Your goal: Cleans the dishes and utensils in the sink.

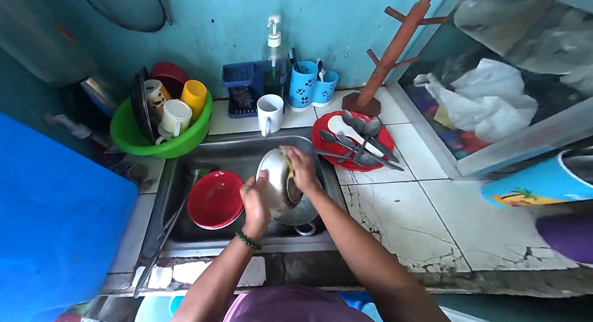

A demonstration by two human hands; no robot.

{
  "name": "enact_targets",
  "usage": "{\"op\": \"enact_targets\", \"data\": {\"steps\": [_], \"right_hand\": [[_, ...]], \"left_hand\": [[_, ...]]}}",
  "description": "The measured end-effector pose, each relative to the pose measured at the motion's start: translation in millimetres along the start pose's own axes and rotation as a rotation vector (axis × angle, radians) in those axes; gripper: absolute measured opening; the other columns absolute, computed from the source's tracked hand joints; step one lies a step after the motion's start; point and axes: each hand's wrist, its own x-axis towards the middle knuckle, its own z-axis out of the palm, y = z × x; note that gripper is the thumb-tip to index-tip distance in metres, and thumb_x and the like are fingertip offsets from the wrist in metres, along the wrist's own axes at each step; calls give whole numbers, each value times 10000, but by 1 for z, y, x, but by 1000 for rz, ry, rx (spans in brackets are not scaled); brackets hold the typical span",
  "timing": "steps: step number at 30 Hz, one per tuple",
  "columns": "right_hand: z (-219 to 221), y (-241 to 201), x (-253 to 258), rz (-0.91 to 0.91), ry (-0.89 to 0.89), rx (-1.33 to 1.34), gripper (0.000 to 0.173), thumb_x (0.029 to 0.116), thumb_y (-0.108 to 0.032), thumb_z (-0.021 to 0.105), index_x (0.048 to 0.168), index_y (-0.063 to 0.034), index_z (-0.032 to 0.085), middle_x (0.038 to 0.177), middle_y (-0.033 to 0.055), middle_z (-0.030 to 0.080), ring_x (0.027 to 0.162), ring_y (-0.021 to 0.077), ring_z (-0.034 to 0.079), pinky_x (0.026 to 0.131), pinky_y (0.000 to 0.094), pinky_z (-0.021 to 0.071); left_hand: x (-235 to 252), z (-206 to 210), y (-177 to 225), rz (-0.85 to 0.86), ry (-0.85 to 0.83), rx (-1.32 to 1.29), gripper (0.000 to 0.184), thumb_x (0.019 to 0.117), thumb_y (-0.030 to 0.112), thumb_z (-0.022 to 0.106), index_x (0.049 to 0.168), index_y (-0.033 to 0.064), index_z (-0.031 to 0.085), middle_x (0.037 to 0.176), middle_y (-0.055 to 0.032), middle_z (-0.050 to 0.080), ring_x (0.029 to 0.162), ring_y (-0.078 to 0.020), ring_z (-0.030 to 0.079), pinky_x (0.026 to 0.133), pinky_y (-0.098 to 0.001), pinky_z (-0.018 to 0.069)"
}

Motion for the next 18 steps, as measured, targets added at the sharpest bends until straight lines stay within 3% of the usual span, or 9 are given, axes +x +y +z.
{"op": "enact_targets", "data": {"steps": [2,3,6,8,9,12,14,16,18], "right_hand": [[-5,-1,2,336,68,166,382,1125,-162,361,1324,62,597,1217,274,635,1061,340,615,931,505,488],[-5,2,1,461,122,291,353,1120,-151,378,1314,52,592,1211,239,628,1057,297,599,923,467,492],[2,6,-4,683,325,732,311,1109,-320,412,1141,-85,612,943,55,625,837,145,614,728,344,535],[3,12,-8,628,352,880,377,1096,-420,414,1107,-106,623,920,35,650,844,134,645,740,348,561],[3,13,-8,579,372,928,403,1095,-441,413,1101,-97,624,924,40,657,860,138,653,762,355,567],[3,11,-11,499,424,974,455,1095,-493,368,1102,-106,608,891,34,658,833,135,661,735,362,576],[4,8,-13,500,454,1009,451,1101,-495,339,1084,-129,603,844,21,653,784,130,664,691,359,583],[6,10,-13,507,502,1070,428,1116,-458,313,915,-163,551,691,-31,584,630,91,614,604,308,564],[6,18,-15,465,448,1155,440,1132,-408,274,883,-157,537,653,-38,575,623,112,623,703,347,595]], "left_hand": [[-2,-2,-2,78,-7,-51,278,1050,54,482,844,-5,660,697,-33,648,643,-88,642,643,-266,565],[0,-3,-3,115,-13,-82,287,1040,46,473,816,13,650,689,-21,641,644,-83,634,645,-266,560],[5,-6,-8,164,-7,-167,317,1049,67,447,801,37,644,711,-16,655,685,-90,652,691,-280,573],[7,-8,-9,148,47,-139,344,1078,142,434,816,44,636,745,-22,649,726,-96,645,724,-286,562],[7,-9,-7,111,65,-106,352,1099,200,404,908,25,642,828,-46,650,807,-110,646,784,-300,554],[1,-15,3,-104,25,-76,519,1136,363,252,1381,-25,493,1243,-173,586,1133,-204,581,989,-382,484],[-1,-13,11,-258,23,-167,489,1124,374,239,1347,14,484,1180,-166,603,1062,-239,618,910,-438,532],[-8,-12,23,-441,11,-242,477,1094,378,230,1281,34,503,1149,-193,619,1033,-321,638,833,-530,543],[-10,-18,33,-587,-14,-263,444,1063,334,253,1252,20,504,1174,-230,609,1043,-377,634,821,-570,541]]}}
